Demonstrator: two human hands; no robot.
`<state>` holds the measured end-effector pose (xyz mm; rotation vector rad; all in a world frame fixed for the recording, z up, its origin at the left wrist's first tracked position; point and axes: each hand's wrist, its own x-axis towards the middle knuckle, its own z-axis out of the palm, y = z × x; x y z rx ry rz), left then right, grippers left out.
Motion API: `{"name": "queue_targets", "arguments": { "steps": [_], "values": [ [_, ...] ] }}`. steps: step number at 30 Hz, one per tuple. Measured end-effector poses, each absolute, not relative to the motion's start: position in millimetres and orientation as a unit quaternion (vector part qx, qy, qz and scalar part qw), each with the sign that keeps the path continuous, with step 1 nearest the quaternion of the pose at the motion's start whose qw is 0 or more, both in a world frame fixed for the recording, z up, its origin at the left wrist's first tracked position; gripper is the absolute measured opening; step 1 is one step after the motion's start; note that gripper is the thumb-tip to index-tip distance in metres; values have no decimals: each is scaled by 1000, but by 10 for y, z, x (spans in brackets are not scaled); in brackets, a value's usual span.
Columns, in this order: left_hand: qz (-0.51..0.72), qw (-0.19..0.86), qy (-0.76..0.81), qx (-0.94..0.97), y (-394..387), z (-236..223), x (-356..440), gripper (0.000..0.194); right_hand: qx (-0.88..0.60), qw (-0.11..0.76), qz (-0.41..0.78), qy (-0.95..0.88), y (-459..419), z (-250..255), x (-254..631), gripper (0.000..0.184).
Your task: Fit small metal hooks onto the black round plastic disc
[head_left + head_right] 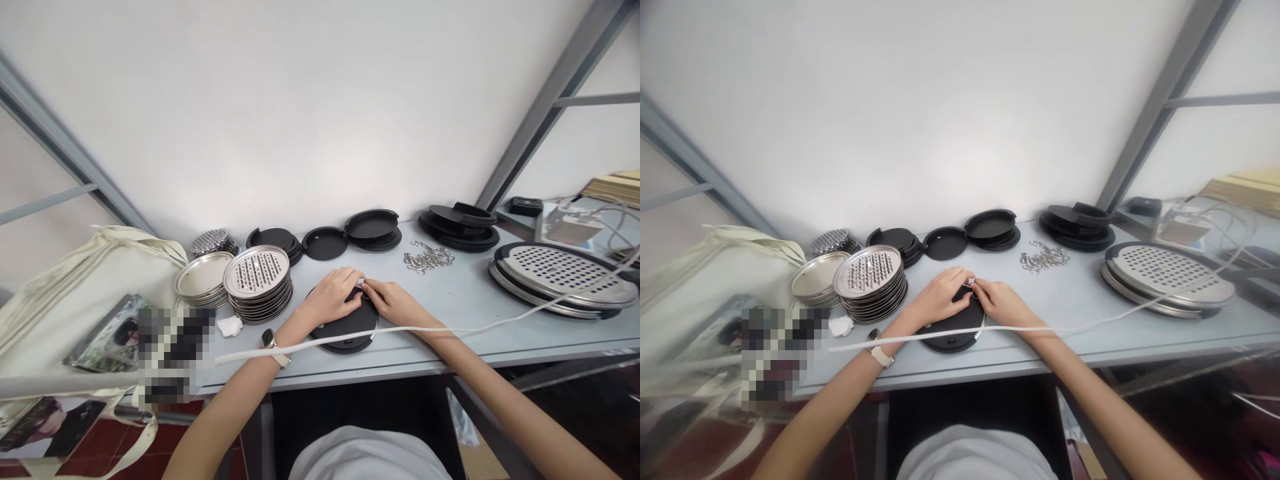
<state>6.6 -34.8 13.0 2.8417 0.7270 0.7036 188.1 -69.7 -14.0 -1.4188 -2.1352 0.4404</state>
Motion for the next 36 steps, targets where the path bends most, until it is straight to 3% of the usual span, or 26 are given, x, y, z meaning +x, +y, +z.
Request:
{"name": "queue_targets", "arguments": {
  "steps": [36],
  "values": [
    [226,100,229,941,-356,138,58,21,-512,289,204,-783,-731,-71,1859,40]
  ]
}}
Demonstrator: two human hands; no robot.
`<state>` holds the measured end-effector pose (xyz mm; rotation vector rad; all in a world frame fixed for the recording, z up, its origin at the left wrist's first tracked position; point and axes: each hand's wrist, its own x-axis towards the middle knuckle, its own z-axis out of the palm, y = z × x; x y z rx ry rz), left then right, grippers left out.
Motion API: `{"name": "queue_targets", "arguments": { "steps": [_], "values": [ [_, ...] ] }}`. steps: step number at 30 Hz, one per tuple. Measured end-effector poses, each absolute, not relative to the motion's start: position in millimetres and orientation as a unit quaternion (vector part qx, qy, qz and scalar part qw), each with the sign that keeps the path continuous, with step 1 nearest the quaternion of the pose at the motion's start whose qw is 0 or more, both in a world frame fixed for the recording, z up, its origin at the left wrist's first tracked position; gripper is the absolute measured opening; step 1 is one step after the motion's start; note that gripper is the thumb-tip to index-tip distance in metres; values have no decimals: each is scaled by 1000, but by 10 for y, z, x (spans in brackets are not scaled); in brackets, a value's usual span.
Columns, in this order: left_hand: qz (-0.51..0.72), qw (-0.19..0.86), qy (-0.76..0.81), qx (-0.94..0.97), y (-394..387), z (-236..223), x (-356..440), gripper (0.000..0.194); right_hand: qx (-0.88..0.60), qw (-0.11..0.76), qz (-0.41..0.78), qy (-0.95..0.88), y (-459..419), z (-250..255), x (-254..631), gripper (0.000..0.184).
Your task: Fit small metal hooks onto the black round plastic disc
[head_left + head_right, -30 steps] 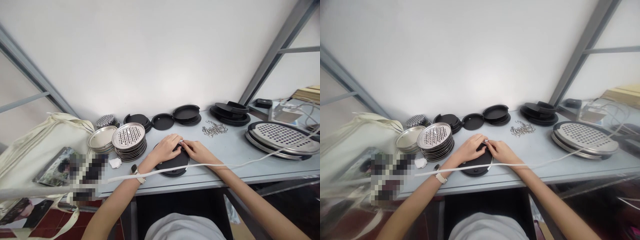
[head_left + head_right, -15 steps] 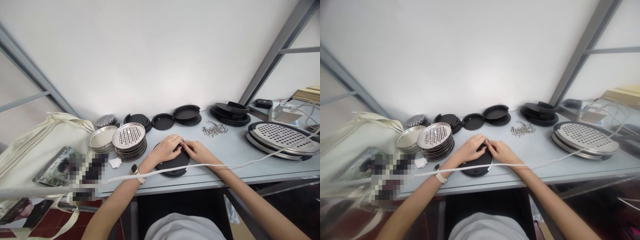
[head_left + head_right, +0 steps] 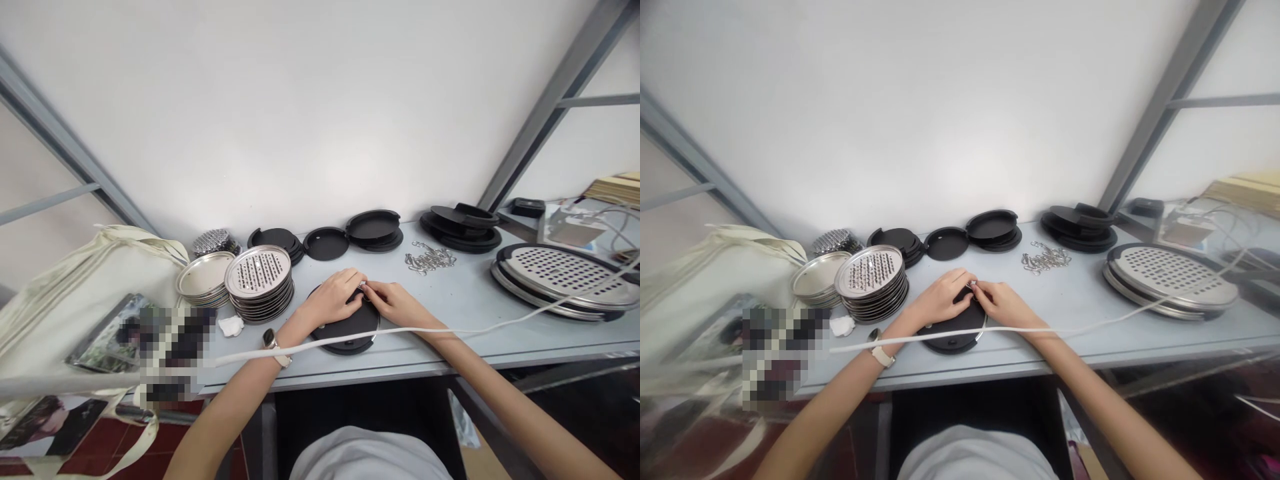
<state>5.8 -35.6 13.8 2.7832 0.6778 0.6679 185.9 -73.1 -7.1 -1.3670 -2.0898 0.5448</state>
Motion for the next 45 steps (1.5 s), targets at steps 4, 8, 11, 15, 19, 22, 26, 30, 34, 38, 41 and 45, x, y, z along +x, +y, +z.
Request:
{"name": "queue_targets", "arguments": {
  "steps": [4,8,11,15,19,22,26,30,34,38,41,45],
  "values": [
    [232,102,224,941,-356,141,54,22,-513,288,200,-784,-733,-72,1856,40],
    [231,106,220,942,-358,154,51,22,-513,287,199,-784,-729,-85,1856,40],
    [229,109,222,941,-362,164,50,22,-511,286,203,-785,-726,-92,1860,40],
    [228,110,221,942,-367,165,50,22,-508,285,206,-786,-727,-92,1863,40],
    [230,114,220,941,-368,161,51,23,-509,287,206,-785,-731,-86,1861,40],
    [231,117,220,940,-367,162,50,23,-507,287,207,-786,-729,-80,1859,39],
    [235,116,216,941,-362,155,49,25,-509,285,203,-786,-725,-75,1859,39],
    [236,123,209,941,-356,145,49,28,-512,285,199,-786,-728,-75,1858,39],
    [236,126,209,940,-357,146,50,29,-513,286,194,-786,-729,-84,1859,38],
    [237,120,206,942,-360,160,48,28,-521,272,182,-789,-722,-94,1863,38],
    [239,109,207,942,-360,164,47,26,-522,260,171,-794,-718,-102,1866,37],
    [238,95,212,943,-356,154,49,27,-529,250,160,-795,-717,-115,1866,37]
  ]
}}
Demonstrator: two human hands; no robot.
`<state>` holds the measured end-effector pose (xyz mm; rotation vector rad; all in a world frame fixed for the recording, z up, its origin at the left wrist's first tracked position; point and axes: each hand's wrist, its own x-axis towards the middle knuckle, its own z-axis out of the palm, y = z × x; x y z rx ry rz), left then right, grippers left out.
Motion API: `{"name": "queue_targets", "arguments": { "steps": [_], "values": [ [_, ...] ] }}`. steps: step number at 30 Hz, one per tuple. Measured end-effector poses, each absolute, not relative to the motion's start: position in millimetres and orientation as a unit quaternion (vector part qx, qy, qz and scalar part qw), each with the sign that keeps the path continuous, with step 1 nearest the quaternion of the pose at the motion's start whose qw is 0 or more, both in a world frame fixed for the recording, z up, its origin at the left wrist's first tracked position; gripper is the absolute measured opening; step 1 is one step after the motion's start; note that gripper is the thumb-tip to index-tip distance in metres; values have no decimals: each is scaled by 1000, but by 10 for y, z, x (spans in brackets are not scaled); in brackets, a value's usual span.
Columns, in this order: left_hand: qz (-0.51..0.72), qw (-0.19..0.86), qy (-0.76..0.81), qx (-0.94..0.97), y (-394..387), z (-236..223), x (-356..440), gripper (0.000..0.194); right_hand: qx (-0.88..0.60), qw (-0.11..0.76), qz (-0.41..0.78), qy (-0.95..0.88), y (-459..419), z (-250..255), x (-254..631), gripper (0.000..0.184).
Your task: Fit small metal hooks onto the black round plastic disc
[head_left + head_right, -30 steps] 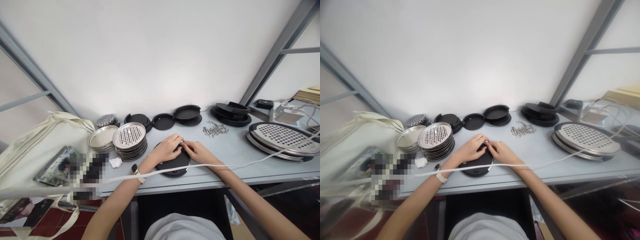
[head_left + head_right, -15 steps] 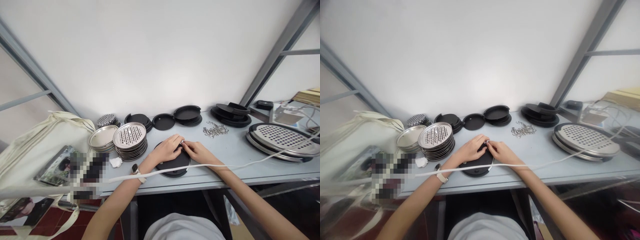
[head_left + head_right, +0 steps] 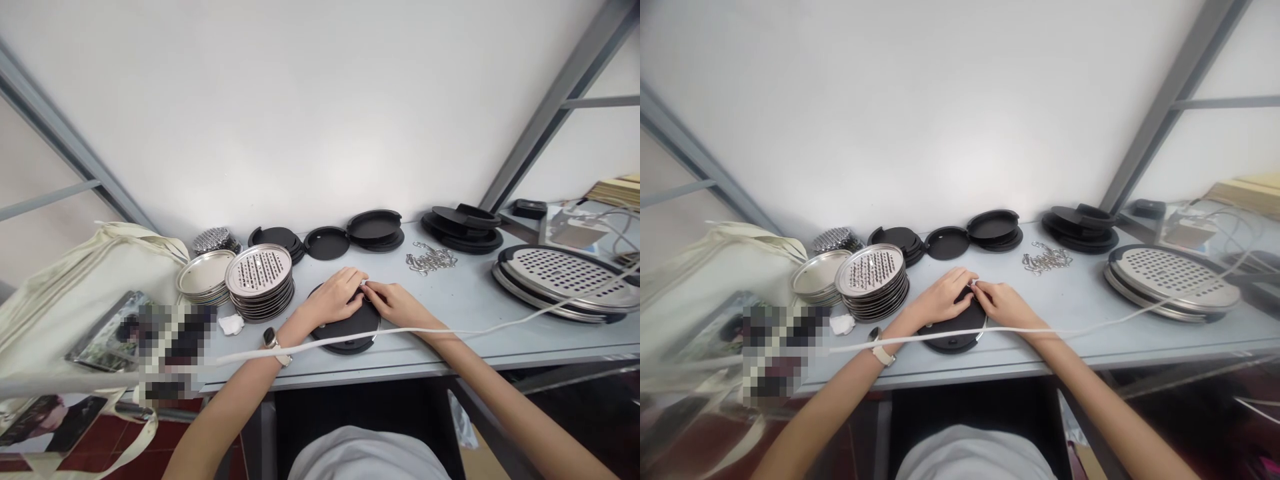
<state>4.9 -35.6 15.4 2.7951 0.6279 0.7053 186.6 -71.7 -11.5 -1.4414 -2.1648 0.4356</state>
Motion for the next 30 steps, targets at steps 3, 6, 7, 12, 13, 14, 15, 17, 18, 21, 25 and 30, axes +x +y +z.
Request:
{"name": "queue_targets", "arguments": {
  "steps": [3,6,7,12,13,14,15,17,18,21,25,30],
  "values": [
    [237,98,212,943,-347,138,51,27,-536,244,152,-793,-716,-127,1874,37],
    [239,102,212,942,-335,116,53,28,-544,240,141,-791,-713,-134,1887,37],
    [241,102,211,942,-331,108,54,29,-546,239,137,-791,-712,-134,1891,37],
    [243,104,210,941,-321,86,57,31,-544,233,136,-795,-709,-127,1891,37],
    [245,105,210,941,-320,84,58,31,-543,233,138,-795,-708,-127,1889,37],
    [246,105,210,941,-318,83,58,31,-542,232,140,-795,-708,-128,1889,37],
    [246,105,209,940,-317,82,59,32,-542,232,142,-795,-707,-129,1888,37],
    [245,103,209,941,-313,80,59,32,-542,232,143,-795,-706,-132,1890,37],
    [244,102,209,941,-311,78,58,32,-543,232,144,-795,-706,-133,1891,36],
    [244,103,210,941,-309,77,54,33,-543,230,147,-794,-708,-133,1892,36],
    [244,105,211,941,-311,76,52,33,-544,229,150,-793,-706,-138,1890,36],
    [244,103,210,941,-312,74,57,32,-542,226,147,-796,-689,-157,1898,37]
  ]
}}
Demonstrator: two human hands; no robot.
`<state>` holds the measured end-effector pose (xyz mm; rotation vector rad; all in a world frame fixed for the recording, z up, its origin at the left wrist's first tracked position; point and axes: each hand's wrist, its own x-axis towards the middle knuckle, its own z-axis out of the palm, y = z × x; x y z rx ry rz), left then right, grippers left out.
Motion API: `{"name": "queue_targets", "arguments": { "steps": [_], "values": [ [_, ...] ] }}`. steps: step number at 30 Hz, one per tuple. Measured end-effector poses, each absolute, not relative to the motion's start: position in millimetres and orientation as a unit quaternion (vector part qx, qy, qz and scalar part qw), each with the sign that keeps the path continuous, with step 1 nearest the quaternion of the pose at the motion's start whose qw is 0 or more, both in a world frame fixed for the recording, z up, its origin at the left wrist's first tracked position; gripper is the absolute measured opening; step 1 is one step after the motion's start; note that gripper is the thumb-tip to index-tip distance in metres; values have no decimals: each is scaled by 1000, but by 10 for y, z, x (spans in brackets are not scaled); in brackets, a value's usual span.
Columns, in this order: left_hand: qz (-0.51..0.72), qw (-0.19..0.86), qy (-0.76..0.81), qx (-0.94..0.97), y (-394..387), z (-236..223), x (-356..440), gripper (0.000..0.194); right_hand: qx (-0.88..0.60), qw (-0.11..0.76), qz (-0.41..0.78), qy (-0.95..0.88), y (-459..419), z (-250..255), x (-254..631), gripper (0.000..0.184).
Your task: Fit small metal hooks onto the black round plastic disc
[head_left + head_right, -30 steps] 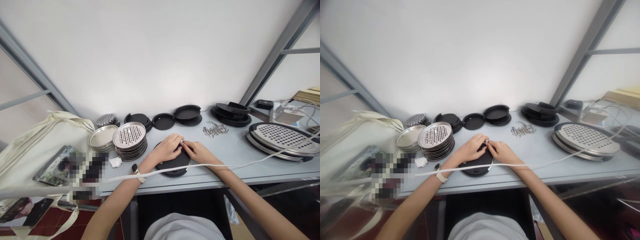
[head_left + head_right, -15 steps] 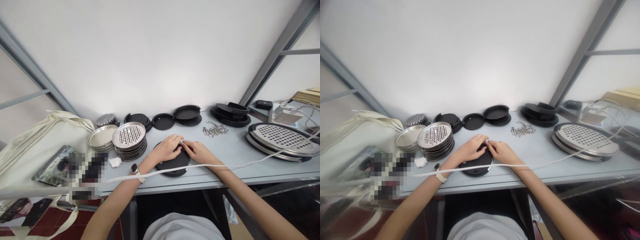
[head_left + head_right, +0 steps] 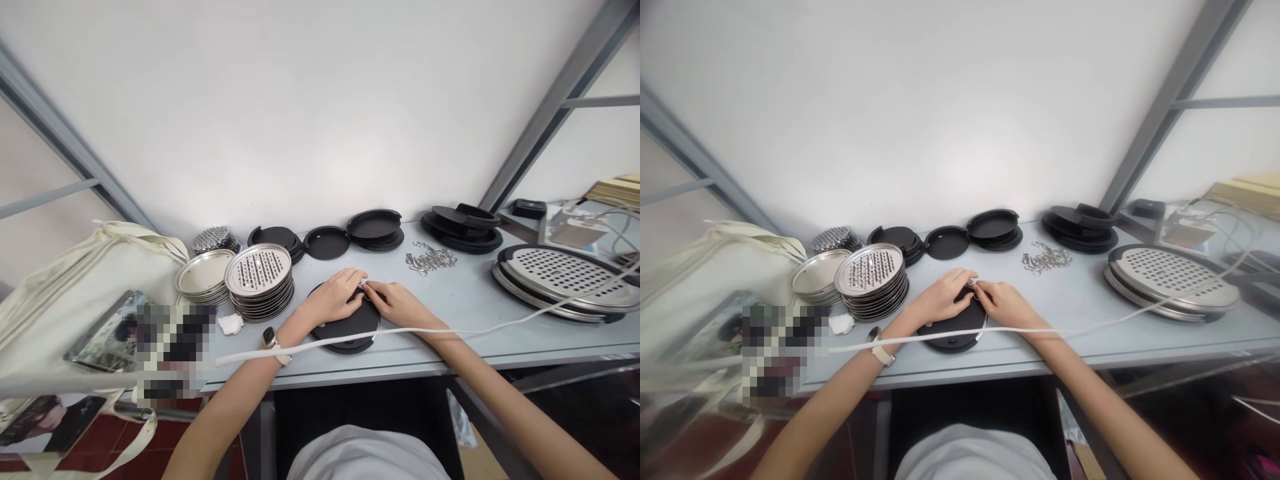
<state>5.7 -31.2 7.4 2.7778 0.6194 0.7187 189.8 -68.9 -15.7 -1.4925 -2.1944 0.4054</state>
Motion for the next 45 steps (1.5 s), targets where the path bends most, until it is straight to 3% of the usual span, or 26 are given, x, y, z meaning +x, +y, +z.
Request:
{"name": "queue_targets", "arguments": {
  "steps": [45],
  "values": [
    [238,120,223,938,-311,75,54,30,-538,233,157,-795,-689,-145,1905,37]
  ]
}}
